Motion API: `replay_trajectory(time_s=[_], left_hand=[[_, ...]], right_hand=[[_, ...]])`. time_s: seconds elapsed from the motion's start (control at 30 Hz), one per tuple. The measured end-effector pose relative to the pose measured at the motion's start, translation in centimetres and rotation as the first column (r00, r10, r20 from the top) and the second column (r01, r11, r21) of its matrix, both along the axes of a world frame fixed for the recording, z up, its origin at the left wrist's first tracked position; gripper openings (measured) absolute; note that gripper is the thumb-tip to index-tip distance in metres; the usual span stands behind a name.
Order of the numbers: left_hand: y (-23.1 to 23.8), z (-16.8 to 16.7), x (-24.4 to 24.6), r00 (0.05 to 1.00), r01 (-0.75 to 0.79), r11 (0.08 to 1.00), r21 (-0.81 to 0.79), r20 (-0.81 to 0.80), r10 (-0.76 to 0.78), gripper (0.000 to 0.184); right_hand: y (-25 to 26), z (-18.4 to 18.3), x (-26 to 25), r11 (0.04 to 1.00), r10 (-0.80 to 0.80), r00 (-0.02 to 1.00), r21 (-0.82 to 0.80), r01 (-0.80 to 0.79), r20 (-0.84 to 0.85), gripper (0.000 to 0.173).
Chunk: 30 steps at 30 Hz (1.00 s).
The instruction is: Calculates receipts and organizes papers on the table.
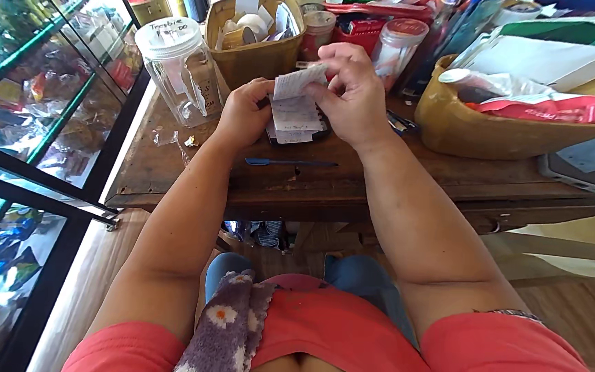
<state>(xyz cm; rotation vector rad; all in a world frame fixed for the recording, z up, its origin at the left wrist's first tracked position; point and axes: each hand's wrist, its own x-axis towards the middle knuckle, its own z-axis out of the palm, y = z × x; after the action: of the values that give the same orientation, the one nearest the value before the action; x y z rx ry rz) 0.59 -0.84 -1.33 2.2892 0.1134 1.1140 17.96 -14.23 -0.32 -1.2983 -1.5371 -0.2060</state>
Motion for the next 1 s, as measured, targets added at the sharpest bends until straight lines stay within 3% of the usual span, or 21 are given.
replay_trajectory(time_s=[0.2, 0.73, 1.0], left_hand=[[-0.17, -0.04, 0.09, 0.999, 0.041, 0.999, -0.030, 0.000, -0.041, 0.015], [-0.03, -0.14, 0.12, 0.999, 0.040, 0.999, -0.017, 0.002, -0.040, 0.015], [-0.56, 0.81, -0.12, 0.999, -0.051, 0.963, -0.264, 0.001, 0.053, 0.021]], right_hand=[[0.12, -0.12, -0.08, 0.998, -0.022, 0.998, 0.057, 0.025, -0.055, 0.024], [0.11, -0.19, -0.14, 0.998, -0.015, 0.998, 0.063, 0.018, -0.053, 0.024], [0.30, -0.26, 0.19, 0.999, 0.047, 0.998, 0.023, -0.046, -0.044, 0.026]])
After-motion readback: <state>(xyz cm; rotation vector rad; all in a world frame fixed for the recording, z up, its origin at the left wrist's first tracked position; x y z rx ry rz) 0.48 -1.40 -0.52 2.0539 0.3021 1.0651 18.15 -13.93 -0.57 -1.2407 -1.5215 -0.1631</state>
